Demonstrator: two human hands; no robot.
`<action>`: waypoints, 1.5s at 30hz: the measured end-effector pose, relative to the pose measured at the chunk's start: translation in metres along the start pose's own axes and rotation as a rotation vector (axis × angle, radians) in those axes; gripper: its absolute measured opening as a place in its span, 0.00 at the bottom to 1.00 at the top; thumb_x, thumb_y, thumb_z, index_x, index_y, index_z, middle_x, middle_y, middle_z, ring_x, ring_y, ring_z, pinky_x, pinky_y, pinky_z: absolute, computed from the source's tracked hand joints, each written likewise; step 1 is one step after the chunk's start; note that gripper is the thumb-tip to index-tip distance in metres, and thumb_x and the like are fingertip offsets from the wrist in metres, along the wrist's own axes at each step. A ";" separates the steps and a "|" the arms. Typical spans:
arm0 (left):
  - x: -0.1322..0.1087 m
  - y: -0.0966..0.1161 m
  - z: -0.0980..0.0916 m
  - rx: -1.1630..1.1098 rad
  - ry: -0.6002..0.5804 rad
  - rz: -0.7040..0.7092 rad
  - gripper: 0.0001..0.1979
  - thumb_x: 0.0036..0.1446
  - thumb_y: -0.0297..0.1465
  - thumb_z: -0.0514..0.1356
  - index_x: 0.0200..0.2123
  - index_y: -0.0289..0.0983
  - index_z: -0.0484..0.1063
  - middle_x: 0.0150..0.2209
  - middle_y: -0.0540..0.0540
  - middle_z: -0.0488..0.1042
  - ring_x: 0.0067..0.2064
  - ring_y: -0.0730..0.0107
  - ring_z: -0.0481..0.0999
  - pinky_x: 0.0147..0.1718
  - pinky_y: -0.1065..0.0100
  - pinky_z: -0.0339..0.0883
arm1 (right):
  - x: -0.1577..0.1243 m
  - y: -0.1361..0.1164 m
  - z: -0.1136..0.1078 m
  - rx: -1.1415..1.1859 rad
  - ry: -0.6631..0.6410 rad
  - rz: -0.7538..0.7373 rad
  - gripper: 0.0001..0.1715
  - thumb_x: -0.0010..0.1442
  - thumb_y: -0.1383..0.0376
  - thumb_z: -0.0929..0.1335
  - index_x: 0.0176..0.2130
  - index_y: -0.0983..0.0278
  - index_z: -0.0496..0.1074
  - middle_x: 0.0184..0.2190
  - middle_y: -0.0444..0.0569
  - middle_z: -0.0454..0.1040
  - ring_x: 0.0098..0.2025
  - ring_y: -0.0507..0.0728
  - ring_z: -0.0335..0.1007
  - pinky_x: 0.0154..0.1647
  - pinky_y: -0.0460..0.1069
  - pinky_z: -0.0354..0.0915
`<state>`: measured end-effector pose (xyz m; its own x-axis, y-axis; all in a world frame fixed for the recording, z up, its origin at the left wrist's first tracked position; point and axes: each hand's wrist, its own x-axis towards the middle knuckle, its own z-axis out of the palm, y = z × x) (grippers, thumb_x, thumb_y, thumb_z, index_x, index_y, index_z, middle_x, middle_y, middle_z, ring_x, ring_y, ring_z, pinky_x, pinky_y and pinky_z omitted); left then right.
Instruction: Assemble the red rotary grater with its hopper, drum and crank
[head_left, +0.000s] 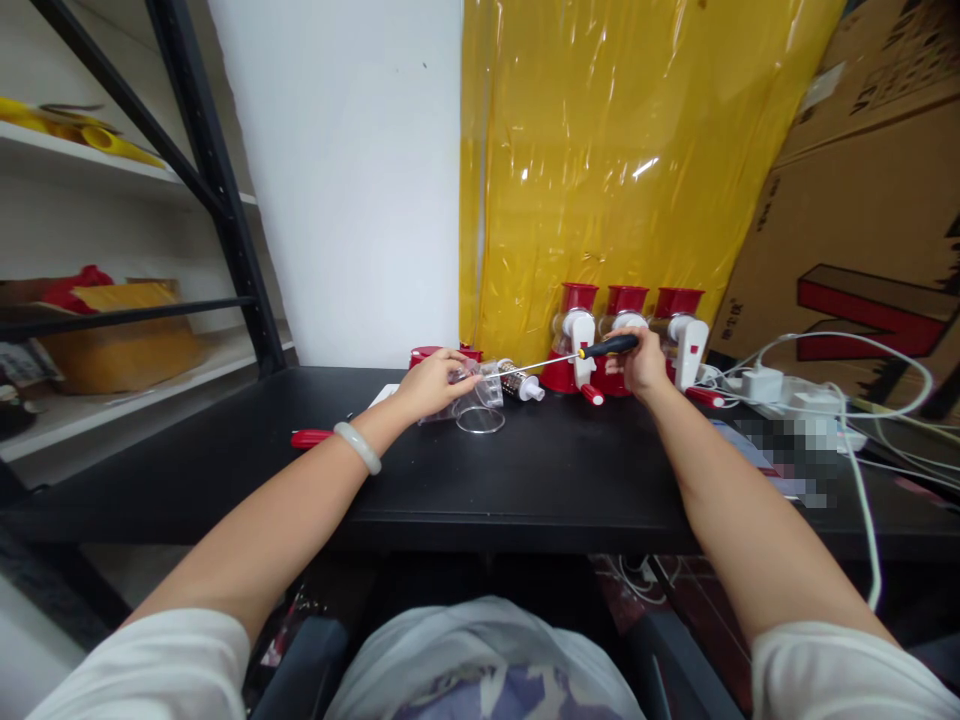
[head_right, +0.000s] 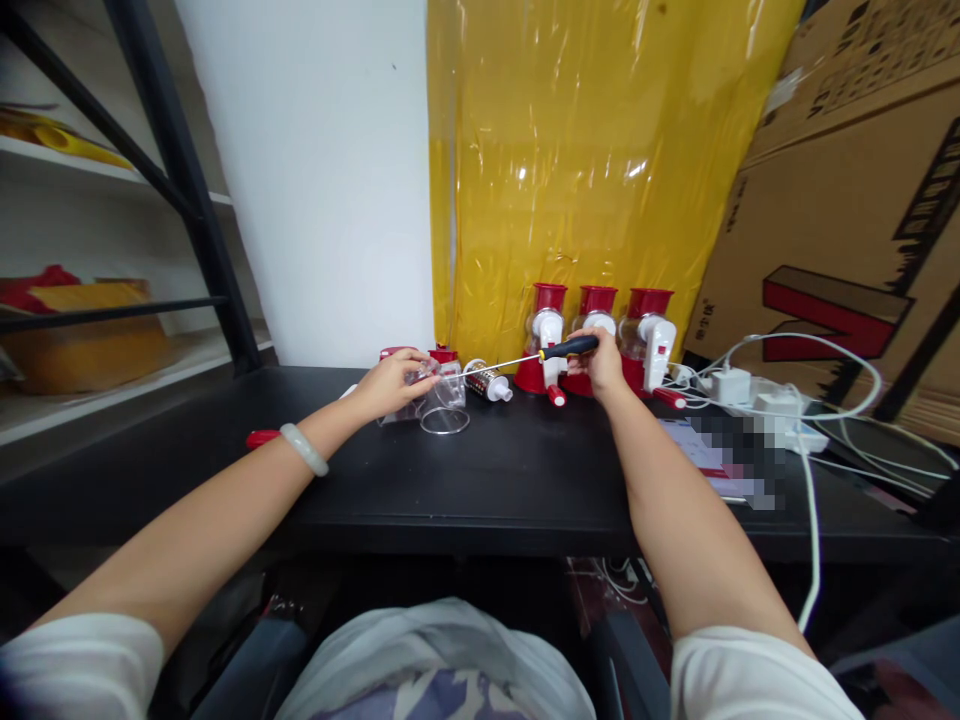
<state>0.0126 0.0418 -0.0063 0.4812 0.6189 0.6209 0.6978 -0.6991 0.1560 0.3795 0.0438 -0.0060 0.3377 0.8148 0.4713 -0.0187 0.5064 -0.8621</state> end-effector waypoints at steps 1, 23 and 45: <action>0.000 0.000 0.000 0.002 0.002 0.001 0.20 0.57 0.48 0.55 0.33 0.38 0.76 0.49 0.42 0.72 0.48 0.60 0.73 0.50 0.58 0.67 | 0.000 0.000 0.000 0.033 -0.018 0.015 0.26 0.56 0.47 0.56 0.32 0.62 0.70 0.19 0.46 0.70 0.15 0.53 0.65 0.15 0.48 0.60; -0.001 0.003 -0.002 -0.002 0.004 0.009 0.19 0.58 0.47 0.55 0.32 0.39 0.76 0.48 0.43 0.73 0.48 0.60 0.73 0.51 0.58 0.66 | 0.000 0.000 0.002 0.035 0.004 0.018 0.12 0.50 0.58 0.64 0.33 0.61 0.70 0.25 0.43 0.70 0.21 0.52 0.68 0.17 0.47 0.64; 0.000 0.005 -0.004 0.014 -0.011 0.007 0.19 0.58 0.47 0.55 0.31 0.38 0.75 0.49 0.42 0.72 0.48 0.60 0.73 0.50 0.58 0.66 | 0.000 0.002 0.000 -0.134 0.011 -0.086 0.22 0.55 0.47 0.62 0.28 0.61 0.70 0.07 0.38 0.54 0.10 0.51 0.51 0.11 0.47 0.52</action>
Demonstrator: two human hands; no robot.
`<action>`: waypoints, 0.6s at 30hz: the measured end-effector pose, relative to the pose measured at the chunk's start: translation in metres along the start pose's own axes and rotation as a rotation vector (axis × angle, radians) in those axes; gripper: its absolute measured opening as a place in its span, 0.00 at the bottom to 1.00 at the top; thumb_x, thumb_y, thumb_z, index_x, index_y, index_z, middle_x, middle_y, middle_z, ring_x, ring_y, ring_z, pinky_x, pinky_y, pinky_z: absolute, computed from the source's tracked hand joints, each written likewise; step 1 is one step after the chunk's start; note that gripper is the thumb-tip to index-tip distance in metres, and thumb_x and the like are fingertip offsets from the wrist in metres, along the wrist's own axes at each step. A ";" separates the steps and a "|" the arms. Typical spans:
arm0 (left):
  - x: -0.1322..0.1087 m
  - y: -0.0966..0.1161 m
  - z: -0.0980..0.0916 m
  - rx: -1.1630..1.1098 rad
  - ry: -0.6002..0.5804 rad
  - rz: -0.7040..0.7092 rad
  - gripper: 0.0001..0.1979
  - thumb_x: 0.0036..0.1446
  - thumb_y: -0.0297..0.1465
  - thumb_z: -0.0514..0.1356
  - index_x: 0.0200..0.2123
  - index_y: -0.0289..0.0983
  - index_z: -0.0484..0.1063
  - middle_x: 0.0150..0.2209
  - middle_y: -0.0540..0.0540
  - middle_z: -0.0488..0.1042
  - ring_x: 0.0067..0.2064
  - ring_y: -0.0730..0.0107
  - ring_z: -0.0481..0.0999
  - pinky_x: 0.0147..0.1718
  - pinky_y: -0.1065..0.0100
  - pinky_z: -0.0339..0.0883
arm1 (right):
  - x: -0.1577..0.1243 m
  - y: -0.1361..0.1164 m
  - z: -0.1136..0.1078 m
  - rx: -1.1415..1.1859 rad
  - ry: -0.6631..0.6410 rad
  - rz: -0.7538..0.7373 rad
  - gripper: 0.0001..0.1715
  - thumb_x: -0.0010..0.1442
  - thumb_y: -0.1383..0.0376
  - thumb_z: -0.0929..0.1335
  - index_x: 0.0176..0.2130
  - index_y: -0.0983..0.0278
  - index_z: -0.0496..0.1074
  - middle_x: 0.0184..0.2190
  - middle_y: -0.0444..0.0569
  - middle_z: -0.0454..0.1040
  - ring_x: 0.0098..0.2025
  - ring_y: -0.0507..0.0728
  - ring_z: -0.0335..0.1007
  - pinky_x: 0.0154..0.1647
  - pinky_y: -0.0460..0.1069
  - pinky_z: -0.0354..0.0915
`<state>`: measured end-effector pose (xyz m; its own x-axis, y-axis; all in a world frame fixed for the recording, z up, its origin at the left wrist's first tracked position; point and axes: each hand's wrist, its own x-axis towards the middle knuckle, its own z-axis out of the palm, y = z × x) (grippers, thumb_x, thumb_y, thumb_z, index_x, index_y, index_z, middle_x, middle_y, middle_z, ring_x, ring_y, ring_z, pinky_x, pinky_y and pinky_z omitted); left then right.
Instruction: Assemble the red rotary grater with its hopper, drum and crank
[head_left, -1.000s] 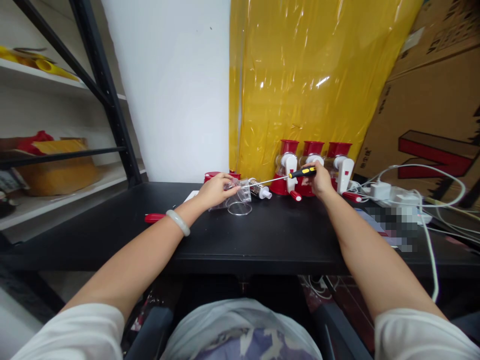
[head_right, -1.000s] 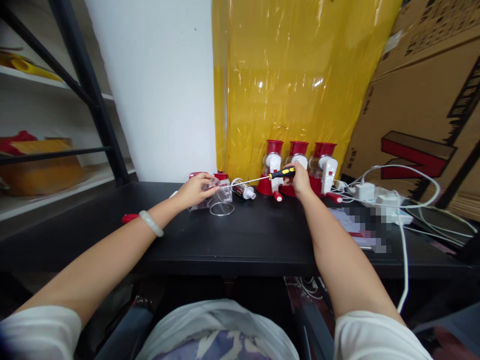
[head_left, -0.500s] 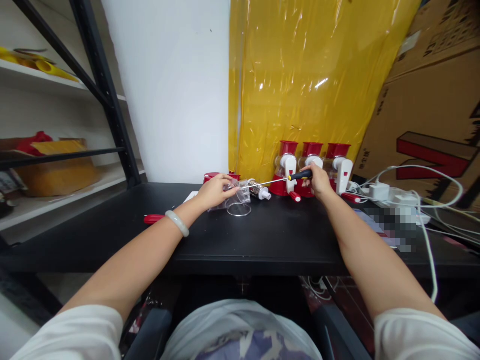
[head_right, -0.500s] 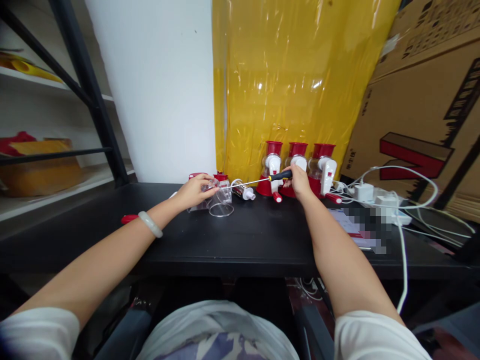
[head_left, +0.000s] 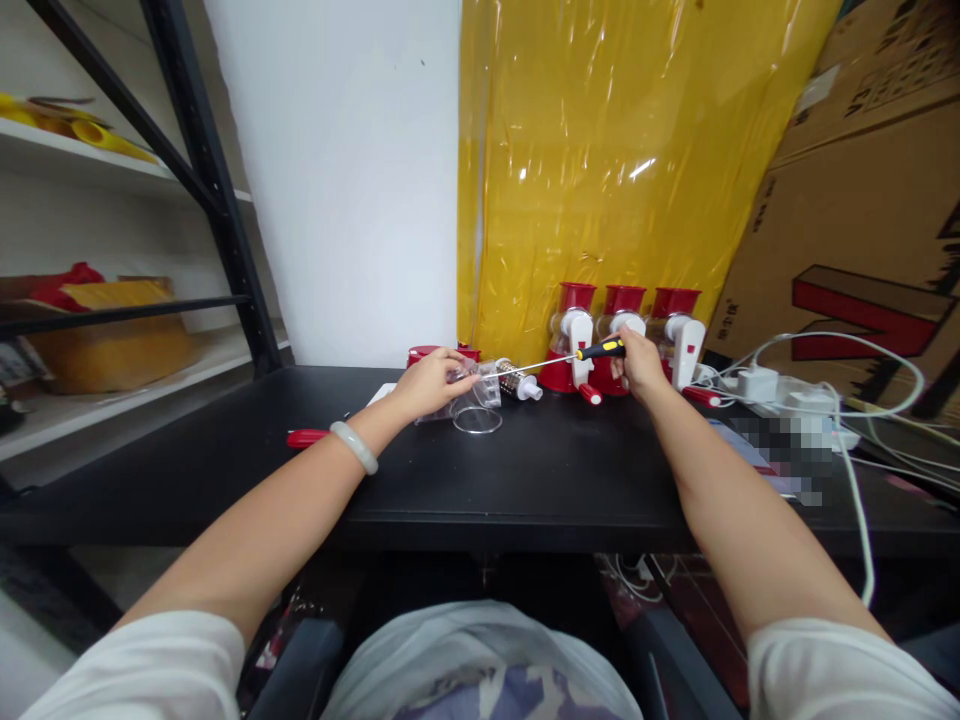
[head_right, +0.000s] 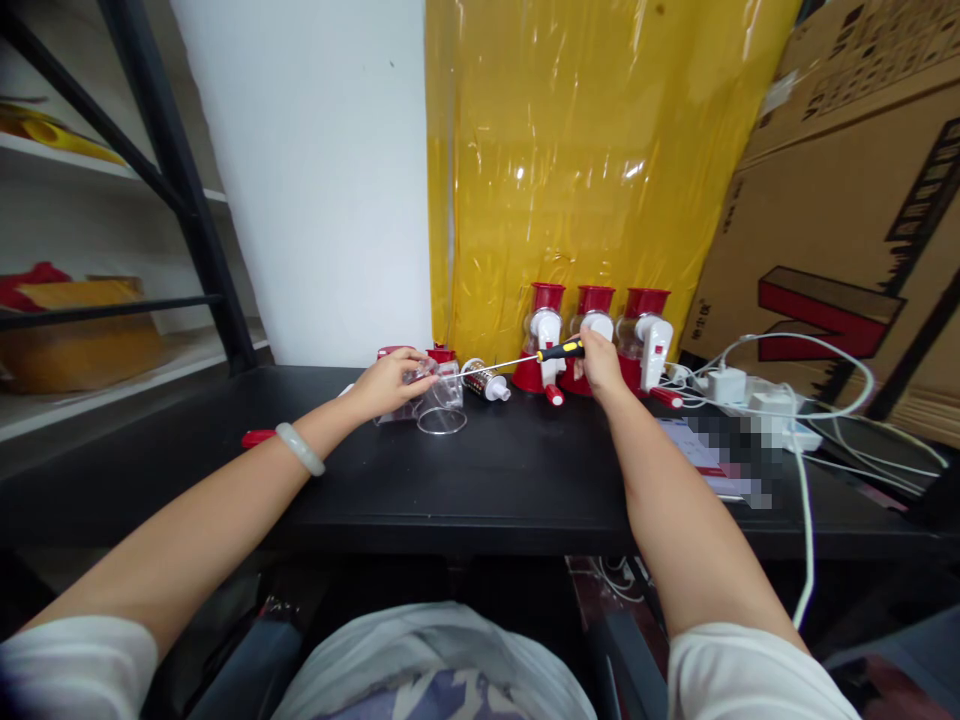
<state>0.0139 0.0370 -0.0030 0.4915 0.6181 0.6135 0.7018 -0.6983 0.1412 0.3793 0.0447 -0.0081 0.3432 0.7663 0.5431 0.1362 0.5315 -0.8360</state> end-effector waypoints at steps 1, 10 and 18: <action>0.000 0.001 0.000 0.000 -0.001 -0.002 0.19 0.58 0.47 0.55 0.31 0.38 0.75 0.49 0.42 0.72 0.48 0.60 0.73 0.50 0.58 0.66 | 0.000 0.000 0.000 0.014 0.004 0.029 0.24 0.56 0.46 0.61 0.28 0.61 0.70 0.07 0.39 0.55 0.10 0.51 0.53 0.12 0.47 0.53; 0.000 -0.001 0.000 0.000 0.002 -0.011 0.19 0.58 0.47 0.55 0.32 0.38 0.75 0.49 0.43 0.72 0.48 0.61 0.73 0.50 0.59 0.67 | 0.001 -0.001 0.001 0.091 0.021 0.064 0.14 0.53 0.55 0.62 0.29 0.62 0.70 0.16 0.42 0.67 0.15 0.52 0.62 0.15 0.47 0.60; 0.000 0.001 -0.001 -0.023 0.001 -0.009 0.18 0.58 0.46 0.56 0.31 0.38 0.75 0.48 0.42 0.72 0.48 0.60 0.73 0.50 0.58 0.66 | 0.002 0.002 0.001 0.075 0.002 0.089 0.25 0.56 0.45 0.59 0.30 0.62 0.69 0.13 0.42 0.65 0.13 0.52 0.61 0.13 0.46 0.57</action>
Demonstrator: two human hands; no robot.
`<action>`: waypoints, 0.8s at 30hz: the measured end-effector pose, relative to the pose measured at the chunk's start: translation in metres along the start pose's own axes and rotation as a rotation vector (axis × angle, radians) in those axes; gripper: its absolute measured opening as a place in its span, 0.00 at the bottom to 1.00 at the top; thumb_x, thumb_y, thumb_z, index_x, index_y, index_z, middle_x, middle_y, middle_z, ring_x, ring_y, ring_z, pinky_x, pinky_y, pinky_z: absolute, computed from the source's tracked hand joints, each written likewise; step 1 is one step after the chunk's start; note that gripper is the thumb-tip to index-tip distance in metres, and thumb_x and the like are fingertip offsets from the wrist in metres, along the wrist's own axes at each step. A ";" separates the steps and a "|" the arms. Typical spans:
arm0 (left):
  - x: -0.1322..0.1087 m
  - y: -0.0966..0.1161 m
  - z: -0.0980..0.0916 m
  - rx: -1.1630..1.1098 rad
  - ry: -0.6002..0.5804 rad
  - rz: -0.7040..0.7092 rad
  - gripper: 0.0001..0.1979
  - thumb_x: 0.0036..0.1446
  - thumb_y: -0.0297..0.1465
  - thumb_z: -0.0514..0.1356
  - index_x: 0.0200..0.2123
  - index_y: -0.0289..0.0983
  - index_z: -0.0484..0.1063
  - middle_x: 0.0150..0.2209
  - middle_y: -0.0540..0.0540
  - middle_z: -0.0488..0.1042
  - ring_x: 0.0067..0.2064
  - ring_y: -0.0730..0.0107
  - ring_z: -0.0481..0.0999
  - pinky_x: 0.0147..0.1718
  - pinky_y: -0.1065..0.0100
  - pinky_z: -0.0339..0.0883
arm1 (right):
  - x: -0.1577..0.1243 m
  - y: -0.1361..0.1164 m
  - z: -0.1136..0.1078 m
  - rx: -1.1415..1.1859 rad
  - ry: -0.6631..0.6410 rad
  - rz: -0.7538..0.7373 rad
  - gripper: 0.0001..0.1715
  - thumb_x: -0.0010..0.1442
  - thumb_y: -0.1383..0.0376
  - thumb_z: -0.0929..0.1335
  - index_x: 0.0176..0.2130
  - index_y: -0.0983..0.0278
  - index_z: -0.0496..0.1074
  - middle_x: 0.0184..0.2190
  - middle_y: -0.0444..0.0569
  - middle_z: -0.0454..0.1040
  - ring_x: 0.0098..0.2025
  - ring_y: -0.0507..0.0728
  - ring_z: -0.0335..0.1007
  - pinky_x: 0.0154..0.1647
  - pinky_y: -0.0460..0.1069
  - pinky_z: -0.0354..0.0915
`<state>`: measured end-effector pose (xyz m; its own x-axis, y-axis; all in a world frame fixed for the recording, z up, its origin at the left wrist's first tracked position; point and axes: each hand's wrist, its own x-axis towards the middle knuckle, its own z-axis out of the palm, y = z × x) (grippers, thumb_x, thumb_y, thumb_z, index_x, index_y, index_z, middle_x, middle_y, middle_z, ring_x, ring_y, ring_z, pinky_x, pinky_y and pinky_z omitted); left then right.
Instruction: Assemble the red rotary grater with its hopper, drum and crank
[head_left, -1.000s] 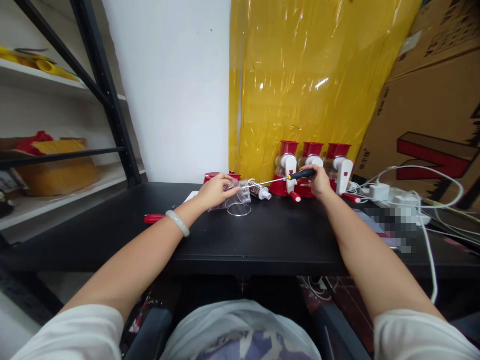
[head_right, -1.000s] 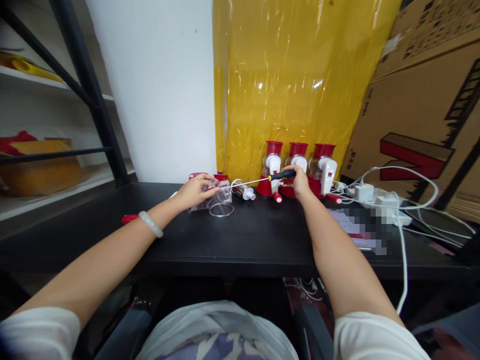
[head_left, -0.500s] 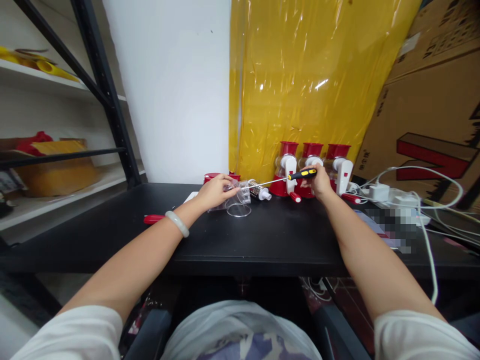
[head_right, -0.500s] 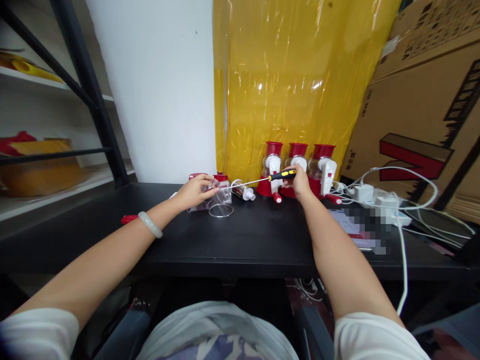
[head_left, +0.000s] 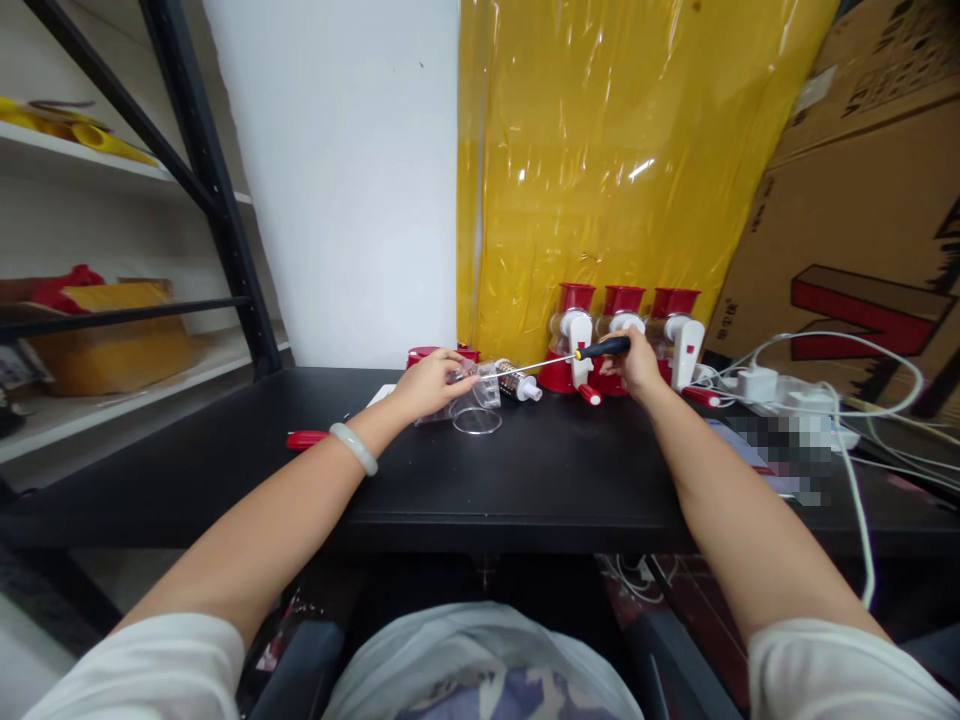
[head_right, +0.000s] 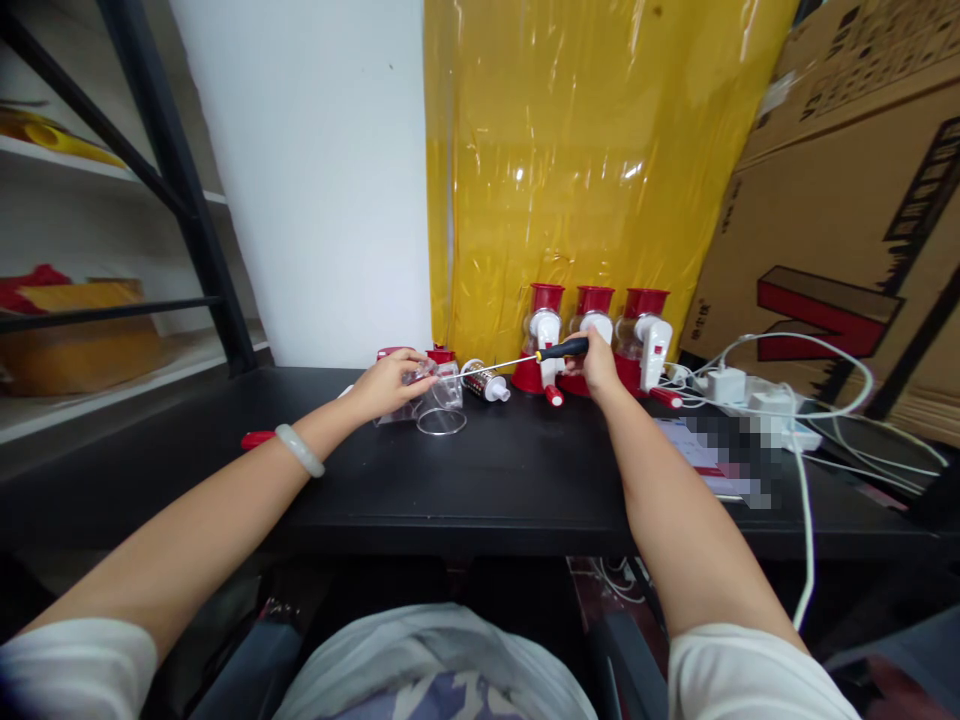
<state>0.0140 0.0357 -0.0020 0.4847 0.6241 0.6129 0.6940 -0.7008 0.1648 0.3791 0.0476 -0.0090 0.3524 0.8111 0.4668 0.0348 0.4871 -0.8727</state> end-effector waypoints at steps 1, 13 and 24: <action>0.000 0.000 0.000 0.001 0.002 -0.001 0.18 0.58 0.46 0.56 0.30 0.39 0.75 0.48 0.42 0.72 0.48 0.60 0.73 0.50 0.58 0.66 | 0.000 0.000 0.000 0.033 -0.005 0.038 0.24 0.56 0.46 0.58 0.32 0.62 0.69 0.16 0.44 0.69 0.16 0.53 0.65 0.14 0.47 0.60; 0.000 -0.002 0.002 0.008 0.007 0.008 0.18 0.58 0.47 0.56 0.32 0.38 0.76 0.48 0.42 0.72 0.48 0.60 0.73 0.50 0.59 0.66 | -0.001 -0.002 -0.001 -0.093 0.022 -0.036 0.29 0.56 0.44 0.60 0.28 0.64 0.73 0.08 0.41 0.56 0.10 0.52 0.54 0.12 0.47 0.52; 0.000 -0.002 0.001 0.027 0.007 0.010 0.20 0.58 0.47 0.55 0.31 0.37 0.75 0.49 0.42 0.72 0.48 0.60 0.73 0.50 0.60 0.66 | -0.001 0.000 0.000 -0.009 -0.010 -0.094 0.18 0.53 0.51 0.65 0.32 0.62 0.71 0.11 0.39 0.62 0.12 0.51 0.57 0.14 0.47 0.58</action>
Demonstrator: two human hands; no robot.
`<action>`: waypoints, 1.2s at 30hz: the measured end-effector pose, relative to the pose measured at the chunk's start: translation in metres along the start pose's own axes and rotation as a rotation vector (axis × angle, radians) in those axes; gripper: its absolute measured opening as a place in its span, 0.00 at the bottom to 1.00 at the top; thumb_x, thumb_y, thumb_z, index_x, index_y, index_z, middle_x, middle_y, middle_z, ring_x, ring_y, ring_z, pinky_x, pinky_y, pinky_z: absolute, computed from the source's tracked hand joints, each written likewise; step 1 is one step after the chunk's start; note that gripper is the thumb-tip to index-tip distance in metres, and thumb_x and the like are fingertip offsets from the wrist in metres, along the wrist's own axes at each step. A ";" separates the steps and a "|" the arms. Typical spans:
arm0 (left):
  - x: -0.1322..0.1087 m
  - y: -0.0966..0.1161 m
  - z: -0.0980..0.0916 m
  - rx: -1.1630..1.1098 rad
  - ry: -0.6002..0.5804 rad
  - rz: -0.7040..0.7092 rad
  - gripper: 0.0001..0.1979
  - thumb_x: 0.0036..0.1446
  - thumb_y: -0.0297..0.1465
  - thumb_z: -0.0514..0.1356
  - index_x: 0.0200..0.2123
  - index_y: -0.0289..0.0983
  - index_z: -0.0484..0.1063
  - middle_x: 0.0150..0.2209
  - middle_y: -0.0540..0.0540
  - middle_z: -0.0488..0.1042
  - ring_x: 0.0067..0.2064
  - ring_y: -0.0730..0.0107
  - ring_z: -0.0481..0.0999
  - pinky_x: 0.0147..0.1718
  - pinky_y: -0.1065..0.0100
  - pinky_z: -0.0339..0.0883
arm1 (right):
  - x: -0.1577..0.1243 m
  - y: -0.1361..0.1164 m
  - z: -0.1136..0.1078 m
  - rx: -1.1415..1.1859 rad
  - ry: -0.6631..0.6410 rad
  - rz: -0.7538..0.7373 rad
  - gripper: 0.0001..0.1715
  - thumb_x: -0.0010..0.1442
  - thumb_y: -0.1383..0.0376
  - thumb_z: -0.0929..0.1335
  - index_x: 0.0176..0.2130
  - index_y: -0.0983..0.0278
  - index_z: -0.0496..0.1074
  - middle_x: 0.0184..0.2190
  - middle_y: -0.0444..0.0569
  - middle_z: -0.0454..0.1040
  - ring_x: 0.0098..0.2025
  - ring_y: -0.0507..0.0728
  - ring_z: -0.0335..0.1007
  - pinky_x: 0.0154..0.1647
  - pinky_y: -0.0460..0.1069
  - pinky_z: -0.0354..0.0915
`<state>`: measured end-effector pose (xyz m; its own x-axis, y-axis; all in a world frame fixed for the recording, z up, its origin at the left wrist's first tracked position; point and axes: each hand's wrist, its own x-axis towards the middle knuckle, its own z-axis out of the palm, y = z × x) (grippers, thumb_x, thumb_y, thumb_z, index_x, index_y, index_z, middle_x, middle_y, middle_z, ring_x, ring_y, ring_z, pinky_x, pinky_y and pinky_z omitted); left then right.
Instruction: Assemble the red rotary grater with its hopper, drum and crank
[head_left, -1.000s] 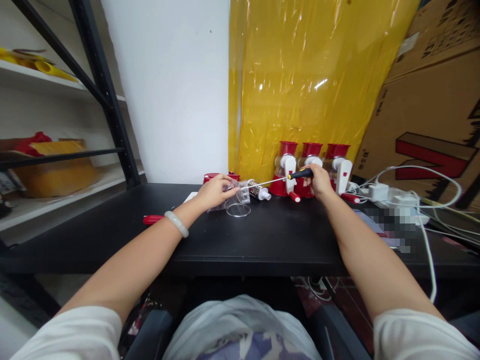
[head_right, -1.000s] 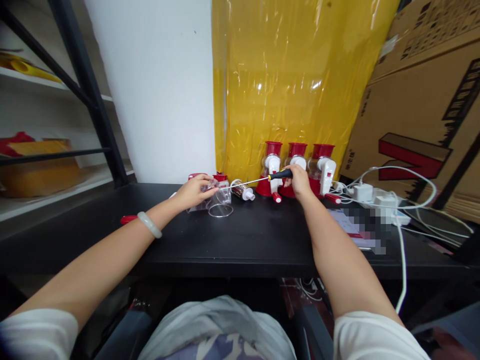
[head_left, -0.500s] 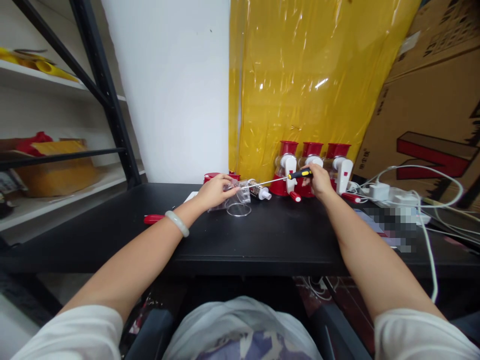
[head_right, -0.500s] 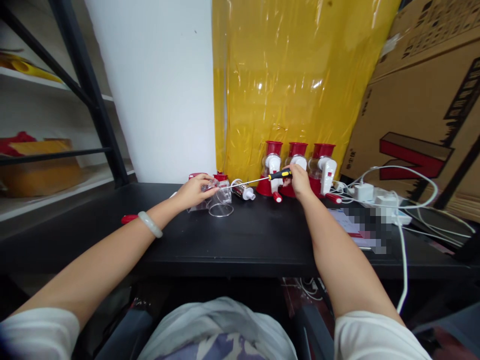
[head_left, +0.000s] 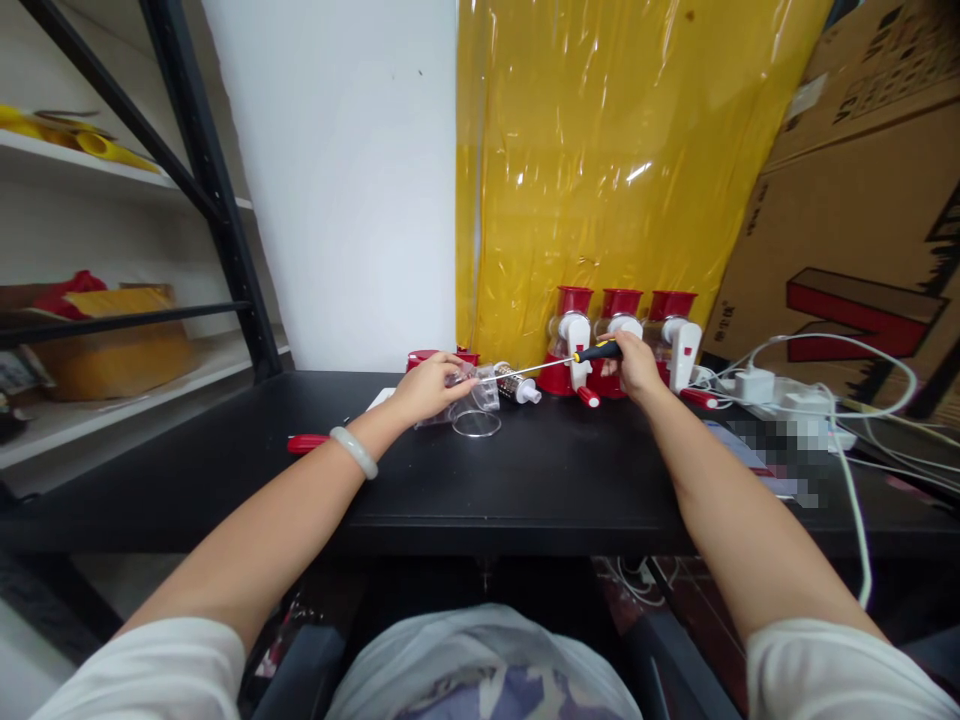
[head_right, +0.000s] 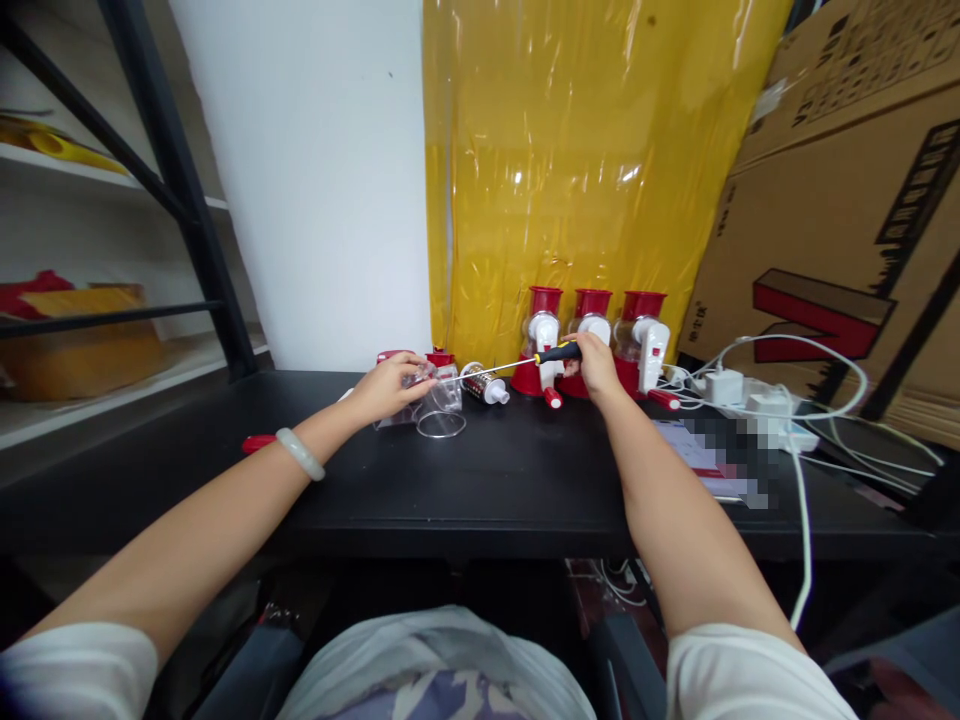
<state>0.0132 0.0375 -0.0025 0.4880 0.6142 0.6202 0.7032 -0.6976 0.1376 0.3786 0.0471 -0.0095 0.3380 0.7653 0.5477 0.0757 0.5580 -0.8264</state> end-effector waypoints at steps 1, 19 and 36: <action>0.000 0.000 0.000 0.000 -0.001 0.000 0.20 0.58 0.47 0.55 0.31 0.37 0.75 0.49 0.42 0.72 0.48 0.60 0.73 0.50 0.60 0.66 | 0.000 0.000 0.000 -0.032 0.005 -0.017 0.20 0.53 0.49 0.65 0.30 0.63 0.71 0.10 0.38 0.59 0.11 0.50 0.55 0.13 0.47 0.55; -0.001 0.001 0.000 -0.005 -0.010 -0.011 0.20 0.58 0.47 0.55 0.31 0.37 0.76 0.49 0.41 0.72 0.47 0.60 0.73 0.49 0.60 0.66 | 0.000 0.001 -0.001 -0.153 0.034 -0.014 0.24 0.53 0.43 0.64 0.26 0.60 0.62 0.07 0.36 0.53 0.11 0.51 0.53 0.13 0.47 0.50; 0.000 0.001 0.001 -0.039 -0.018 -0.020 0.20 0.57 0.48 0.56 0.33 0.37 0.76 0.49 0.41 0.72 0.47 0.60 0.73 0.50 0.60 0.65 | -0.001 0.000 -0.001 -0.131 0.113 0.020 0.20 0.58 0.48 0.62 0.27 0.60 0.62 0.07 0.37 0.56 0.12 0.52 0.56 0.14 0.46 0.53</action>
<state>0.0143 0.0368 -0.0030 0.4836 0.6347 0.6027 0.6926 -0.6985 0.1798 0.3787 0.0461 -0.0102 0.4433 0.7307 0.5192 0.1874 0.4909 -0.8508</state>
